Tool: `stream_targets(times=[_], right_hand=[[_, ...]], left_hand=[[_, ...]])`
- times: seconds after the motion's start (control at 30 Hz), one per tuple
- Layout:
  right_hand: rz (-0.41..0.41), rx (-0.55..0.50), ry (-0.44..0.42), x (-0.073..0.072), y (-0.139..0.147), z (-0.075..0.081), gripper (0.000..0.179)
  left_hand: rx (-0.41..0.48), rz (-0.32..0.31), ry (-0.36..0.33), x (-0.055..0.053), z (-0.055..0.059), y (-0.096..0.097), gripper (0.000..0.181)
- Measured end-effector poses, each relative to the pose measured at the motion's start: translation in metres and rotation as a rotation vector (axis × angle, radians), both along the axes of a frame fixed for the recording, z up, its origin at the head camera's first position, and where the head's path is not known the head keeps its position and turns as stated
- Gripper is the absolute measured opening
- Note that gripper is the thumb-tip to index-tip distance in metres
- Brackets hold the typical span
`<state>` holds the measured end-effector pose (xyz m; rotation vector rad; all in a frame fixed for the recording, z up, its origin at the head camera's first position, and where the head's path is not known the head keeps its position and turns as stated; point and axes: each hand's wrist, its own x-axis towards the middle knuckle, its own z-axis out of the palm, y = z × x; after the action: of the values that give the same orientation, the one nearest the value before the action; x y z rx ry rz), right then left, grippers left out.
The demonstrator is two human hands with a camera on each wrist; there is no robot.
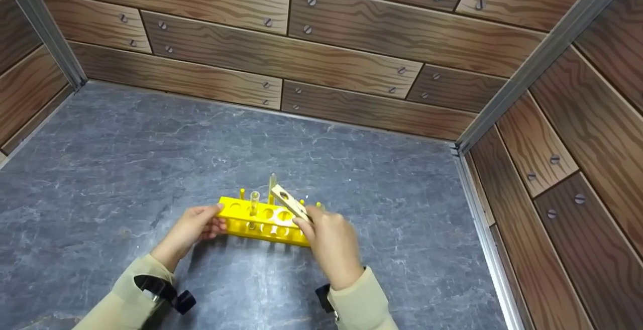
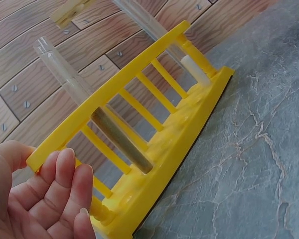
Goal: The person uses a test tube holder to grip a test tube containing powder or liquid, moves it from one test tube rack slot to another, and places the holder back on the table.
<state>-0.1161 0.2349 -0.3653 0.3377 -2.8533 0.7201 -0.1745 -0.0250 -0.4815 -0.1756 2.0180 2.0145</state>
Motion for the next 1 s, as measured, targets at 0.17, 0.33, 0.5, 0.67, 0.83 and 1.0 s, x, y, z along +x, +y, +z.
stream_targets(times=[0.17, 0.33, 0.5, 0.67, 0.83, 1.0], right_hand=[[0.009, -0.005, 0.001, 0.000, -0.001, 0.001, 0.016], [0.012, 0.012, -0.004, -0.001, -0.003, 0.001, 0.015], [0.002, 0.017, 0.001, 0.000, -0.003, -0.001, 0.013], [0.012, 0.028, 0.007, 0.000, -0.006, -0.002, 0.013], [0.031, 0.041, 0.041, -0.001, -0.009, -0.004, 0.015], [0.034, 0.022, 0.040, -0.002, -0.013, -0.004, 0.018]], left_hand=[[0.004, 0.005, -0.010, 0.000, -0.001, 0.001, 0.036], [0.007, 0.026, -0.018, 0.002, 0.000, 0.000, 0.035], [0.018, 0.024, -0.020, 0.004, 0.000, 0.001, 0.034], [0.017, 0.022, -0.022, 0.008, 0.013, 0.001, 0.032], [0.031, 0.014, 0.010, 0.013, 0.025, 0.000, 0.031], [0.022, 0.016, -0.016, 0.005, 0.007, 0.000, 0.032]])
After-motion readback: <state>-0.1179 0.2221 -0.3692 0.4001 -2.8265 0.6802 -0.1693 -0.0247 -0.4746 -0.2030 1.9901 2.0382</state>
